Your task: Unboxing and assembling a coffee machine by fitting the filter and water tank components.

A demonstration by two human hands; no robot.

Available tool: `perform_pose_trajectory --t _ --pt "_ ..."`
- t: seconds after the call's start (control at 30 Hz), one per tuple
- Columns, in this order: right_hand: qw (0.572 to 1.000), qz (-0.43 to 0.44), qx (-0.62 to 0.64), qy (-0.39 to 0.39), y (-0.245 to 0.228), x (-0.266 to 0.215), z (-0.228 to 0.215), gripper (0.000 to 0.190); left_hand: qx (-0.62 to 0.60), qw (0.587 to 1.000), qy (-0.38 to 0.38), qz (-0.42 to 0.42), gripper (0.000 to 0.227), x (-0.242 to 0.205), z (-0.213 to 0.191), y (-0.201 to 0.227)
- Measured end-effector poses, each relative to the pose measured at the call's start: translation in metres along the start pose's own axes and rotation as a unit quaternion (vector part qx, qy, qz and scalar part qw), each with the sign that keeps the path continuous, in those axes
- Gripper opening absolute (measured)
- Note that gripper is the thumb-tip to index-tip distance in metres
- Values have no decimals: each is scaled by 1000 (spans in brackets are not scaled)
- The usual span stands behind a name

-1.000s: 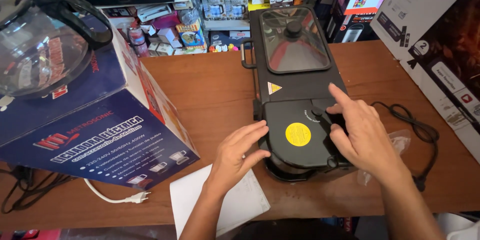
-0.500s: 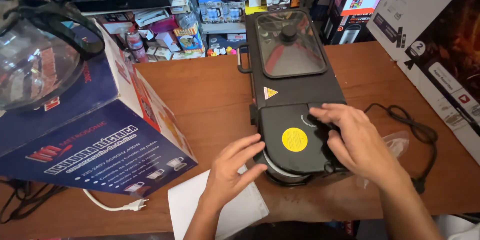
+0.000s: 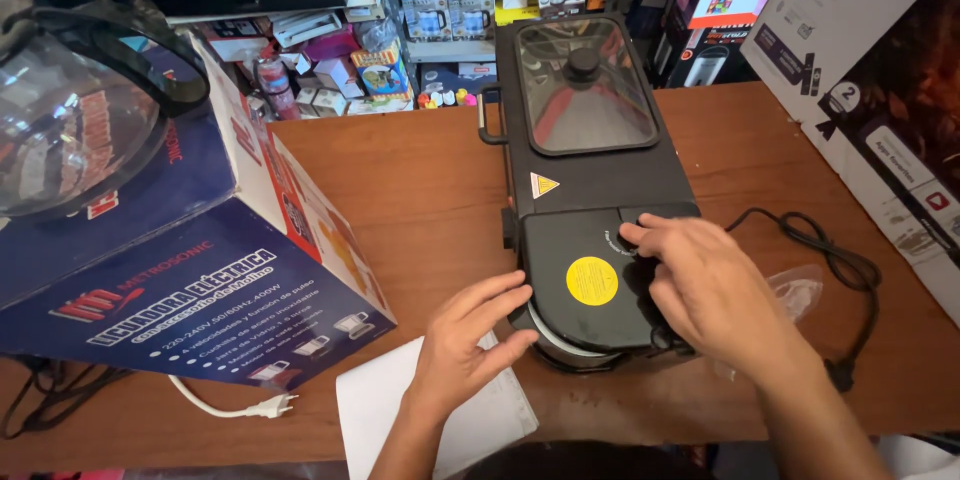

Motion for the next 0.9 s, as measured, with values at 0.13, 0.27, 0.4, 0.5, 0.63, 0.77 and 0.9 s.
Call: perform_pose_trajectory --t 0.13,0.27,0.4,0.5,0.63,0.77,0.9 --pt "996 71 51 6 10 -9 0 31 1 1000 27 -3 39 -11 3 -3" --pt "990 132 59 -2 26 -14 6 40 -36 997 69 -8 32 -19 1 -5" --pt "988 146 50 -6 30 -16 9 33 -45 995 84 10 32 -29 -3 5" --pt "990 130 62 7 22 -13 4 32 -38 995 86 33 35 -42 -3 11" --pt "988 136 68 1 20 -11 4 31 -42 995 81 44 36 -54 -5 25" --pt "988 137 72 -2 17 -10 2 30 -64 994 51 69 32 -58 -4 45" --pt "985 155 69 -5 17 -10 1 31 -85 992 9 96 28 -54 -5 66"
Point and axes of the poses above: each hand's wrist, its own x-axis towards the middle knuckle, its own z-axis out of the palm, y = z × x, the point moved 9 cm from there along x, towards the middle knuckle, and after that the axes turned 2 degrees about -y, right-handed, at the moved point
